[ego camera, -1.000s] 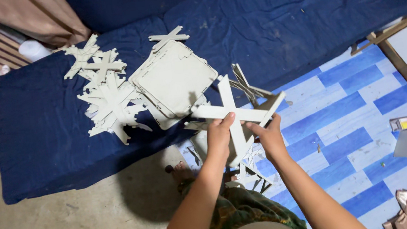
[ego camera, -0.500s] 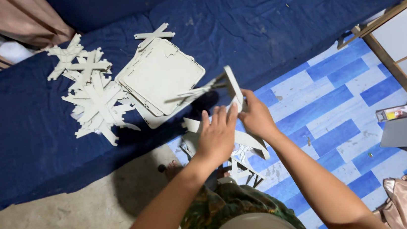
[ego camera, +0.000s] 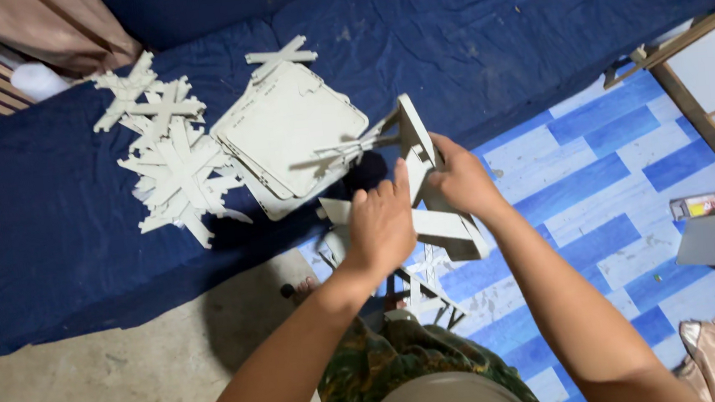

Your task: The person takes apart a small white folding stool, pulling the legs and side panels away from the seat and detaching cross-brace pieces by hand. They stack the separated parts on a nearby bed and continue breaking down additional stool components on the floor.

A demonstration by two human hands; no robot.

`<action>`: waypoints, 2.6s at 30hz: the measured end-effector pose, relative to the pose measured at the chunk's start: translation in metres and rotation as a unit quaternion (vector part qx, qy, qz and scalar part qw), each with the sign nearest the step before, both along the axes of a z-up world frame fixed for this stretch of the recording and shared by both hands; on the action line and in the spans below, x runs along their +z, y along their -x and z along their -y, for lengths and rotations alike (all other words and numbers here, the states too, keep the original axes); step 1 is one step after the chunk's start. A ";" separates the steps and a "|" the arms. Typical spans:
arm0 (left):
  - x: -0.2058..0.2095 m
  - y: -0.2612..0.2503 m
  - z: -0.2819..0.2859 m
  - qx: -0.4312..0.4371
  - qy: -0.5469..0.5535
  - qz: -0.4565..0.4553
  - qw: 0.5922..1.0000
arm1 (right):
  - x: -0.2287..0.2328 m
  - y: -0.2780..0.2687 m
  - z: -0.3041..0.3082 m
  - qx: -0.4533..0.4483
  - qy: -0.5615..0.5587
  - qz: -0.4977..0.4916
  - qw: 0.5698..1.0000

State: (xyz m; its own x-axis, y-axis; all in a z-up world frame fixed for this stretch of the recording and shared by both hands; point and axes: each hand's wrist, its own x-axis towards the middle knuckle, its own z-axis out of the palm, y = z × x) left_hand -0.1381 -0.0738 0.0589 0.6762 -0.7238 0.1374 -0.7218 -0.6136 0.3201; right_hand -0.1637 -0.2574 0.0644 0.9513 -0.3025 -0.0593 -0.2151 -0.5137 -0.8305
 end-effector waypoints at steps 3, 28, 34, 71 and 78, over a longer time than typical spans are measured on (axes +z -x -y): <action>-0.006 0.000 0.000 0.003 0.000 -0.008 1.000 | -0.003 0.014 0.001 -0.020 -0.015 -0.144 0.989; -0.047 -0.036 -0.138 0.150 -0.090 -0.048 0.983 | -0.009 0.105 0.148 -0.081 0.008 -0.067 0.994; -0.069 -0.078 -0.161 0.236 -0.128 -0.081 0.960 | -0.001 0.074 0.111 -0.107 -0.106 -0.066 0.986; -0.036 -0.064 0.007 -0.083 0.075 -0.002 0.994 | -0.044 0.012 0.038 0.004 -0.136 -0.163 0.977; -0.087 -0.014 0.021 -0.004 0.065 0.031 0.997 | -0.103 0.008 0.017 -0.028 0.138 -0.127 0.982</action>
State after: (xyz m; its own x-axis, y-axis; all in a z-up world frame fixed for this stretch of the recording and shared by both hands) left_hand -0.1241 -0.0946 -0.0280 0.6583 -0.7024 0.2706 -0.7468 -0.5646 0.3513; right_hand -0.1718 -0.2741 -0.0385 0.8976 -0.3925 -0.2004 -0.4319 -0.6925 -0.5778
